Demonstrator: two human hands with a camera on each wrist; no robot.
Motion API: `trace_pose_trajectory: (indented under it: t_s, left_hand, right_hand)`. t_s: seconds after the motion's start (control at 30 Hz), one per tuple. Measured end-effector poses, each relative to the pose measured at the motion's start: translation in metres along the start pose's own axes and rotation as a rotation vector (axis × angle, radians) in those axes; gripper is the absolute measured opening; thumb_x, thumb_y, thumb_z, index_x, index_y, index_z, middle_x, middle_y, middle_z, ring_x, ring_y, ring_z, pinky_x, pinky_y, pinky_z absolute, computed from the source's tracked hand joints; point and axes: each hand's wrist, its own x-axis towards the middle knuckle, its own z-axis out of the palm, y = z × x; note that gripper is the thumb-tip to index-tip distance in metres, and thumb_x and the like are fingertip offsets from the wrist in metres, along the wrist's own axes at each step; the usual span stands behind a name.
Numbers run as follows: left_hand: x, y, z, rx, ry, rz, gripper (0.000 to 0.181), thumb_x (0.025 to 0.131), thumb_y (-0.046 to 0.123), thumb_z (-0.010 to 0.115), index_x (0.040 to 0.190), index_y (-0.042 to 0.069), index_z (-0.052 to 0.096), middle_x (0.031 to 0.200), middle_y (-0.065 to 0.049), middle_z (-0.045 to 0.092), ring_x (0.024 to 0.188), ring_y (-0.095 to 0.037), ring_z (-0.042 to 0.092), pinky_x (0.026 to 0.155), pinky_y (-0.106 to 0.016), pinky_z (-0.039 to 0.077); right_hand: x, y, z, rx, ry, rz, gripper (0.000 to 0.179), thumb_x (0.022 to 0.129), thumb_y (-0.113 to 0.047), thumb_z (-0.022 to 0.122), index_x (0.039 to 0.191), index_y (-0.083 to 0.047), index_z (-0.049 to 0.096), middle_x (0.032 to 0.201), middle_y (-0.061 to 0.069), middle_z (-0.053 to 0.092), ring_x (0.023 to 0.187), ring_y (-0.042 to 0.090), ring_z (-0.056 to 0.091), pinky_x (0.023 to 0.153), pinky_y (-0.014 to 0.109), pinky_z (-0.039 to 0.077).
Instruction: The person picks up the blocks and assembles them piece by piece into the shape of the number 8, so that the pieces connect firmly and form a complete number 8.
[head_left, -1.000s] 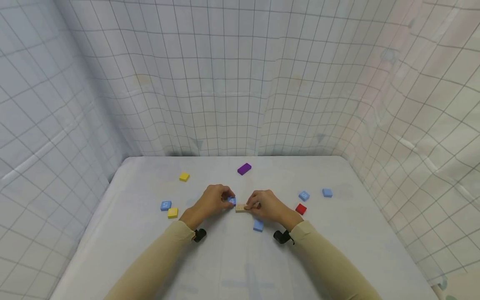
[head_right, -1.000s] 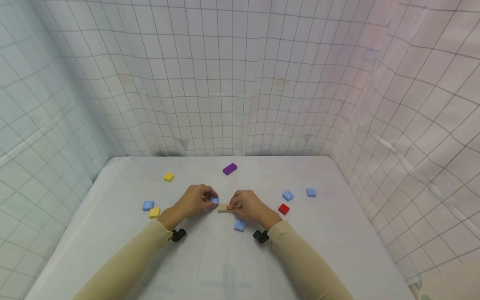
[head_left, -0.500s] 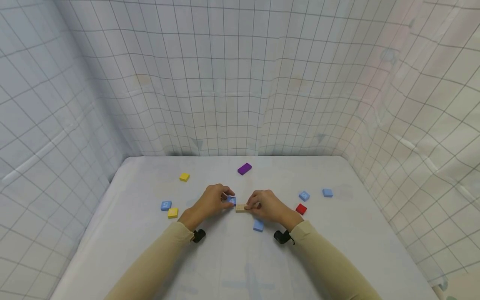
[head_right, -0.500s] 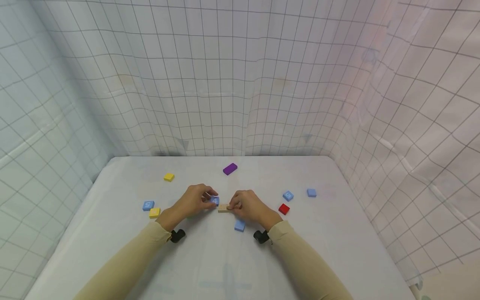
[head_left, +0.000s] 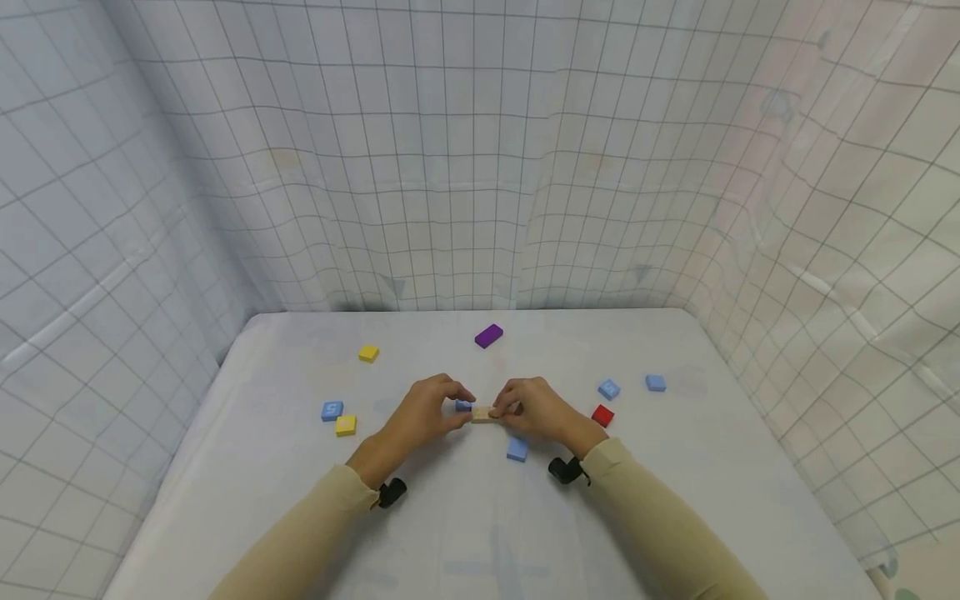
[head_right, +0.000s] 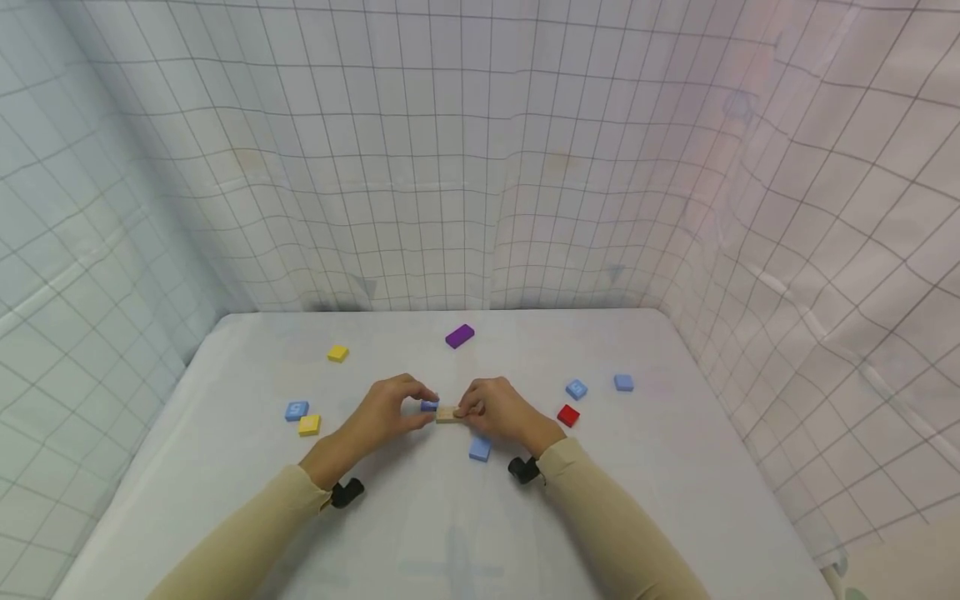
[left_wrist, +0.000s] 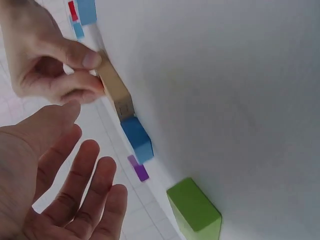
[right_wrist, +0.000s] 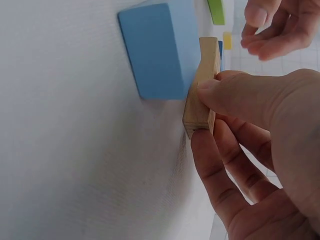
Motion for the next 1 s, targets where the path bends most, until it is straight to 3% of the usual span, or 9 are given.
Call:
trace_pose_trajectory:
  t_s: [0.17, 0.37, 0.5, 0.7, 0.83, 1.0]
  left_hand:
    - [-0.01, 0.012, 0.009, 0.007, -0.014, 0.125, 0.02, 0.097, 0.011, 0.096, 0.115, 0.007, 0.088, 0.11, -0.009, 0.082, 0.105, -0.028, 0.082, 0.097, -0.043, 0.07]
    - [-0.015, 0.028, 0.02, -0.027, -0.113, 0.212, 0.018, 0.1, 0.012, 0.093, 0.117, 0.007, 0.09, 0.115, -0.008, 0.083, 0.108, -0.026, 0.081, 0.096, -0.036, 0.068]
    - [-0.015, 0.033, 0.029, -0.032, -0.178, 0.226, 0.019, 0.102, 0.011, 0.09, 0.121, 0.008, 0.091, 0.126, -0.008, 0.084, 0.121, -0.026, 0.08, 0.102, -0.036, 0.067]
    - [-0.014, 0.037, 0.036, 0.001, -0.242, 0.219, 0.025, 0.103, 0.013, 0.09, 0.127, 0.007, 0.09, 0.137, -0.009, 0.084, 0.141, -0.029, 0.075, 0.12, -0.05, 0.062]
    - [-0.014, 0.038, 0.036, 0.039, -0.236, 0.228, 0.025, 0.102, 0.015, 0.092, 0.127, 0.009, 0.091, 0.139, -0.009, 0.083, 0.144, -0.03, 0.073, 0.124, -0.052, 0.06]
    - [-0.015, 0.037, 0.036, 0.074, -0.195, 0.257, 0.016, 0.1, 0.015, 0.094, 0.115, 0.01, 0.093, 0.122, -0.005, 0.085, 0.138, -0.027, 0.077, 0.12, -0.047, 0.063]
  right_hand:
    - [0.0, 0.002, -0.002, 0.009, 0.005, -0.019, 0.014, 0.102, -0.004, 0.089, 0.114, -0.009, 0.093, 0.115, 0.005, 0.086, 0.106, 0.018, 0.083, 0.092, 0.023, 0.069]
    - [0.0, 0.004, -0.002, 0.014, -0.01, 0.017, 0.015, 0.103, -0.004, 0.088, 0.116, -0.01, 0.093, 0.118, 0.004, 0.086, 0.11, 0.02, 0.083, 0.094, 0.023, 0.069]
    - [0.001, 0.003, -0.001, 0.014, -0.02, 0.048, 0.016, 0.103, -0.002, 0.088, 0.115, -0.01, 0.093, 0.119, 0.004, 0.086, 0.111, 0.021, 0.083, 0.095, 0.026, 0.07]
    - [0.002, 0.003, 0.0, -0.016, -0.031, 0.071, 0.014, 0.102, -0.002, 0.087, 0.111, -0.011, 0.093, 0.121, 0.004, 0.086, 0.112, 0.021, 0.083, 0.096, 0.027, 0.07]
    - [0.002, 0.002, 0.0, -0.031, -0.035, 0.075, 0.012, 0.103, -0.003, 0.087, 0.11, -0.011, 0.093, 0.121, 0.003, 0.086, 0.112, 0.021, 0.082, 0.096, 0.027, 0.069]
    - [0.002, 0.002, -0.001, -0.038, -0.023, 0.048, 0.012, 0.103, -0.003, 0.087, 0.11, -0.011, 0.093, 0.121, 0.004, 0.086, 0.11, 0.021, 0.082, 0.095, 0.028, 0.07]
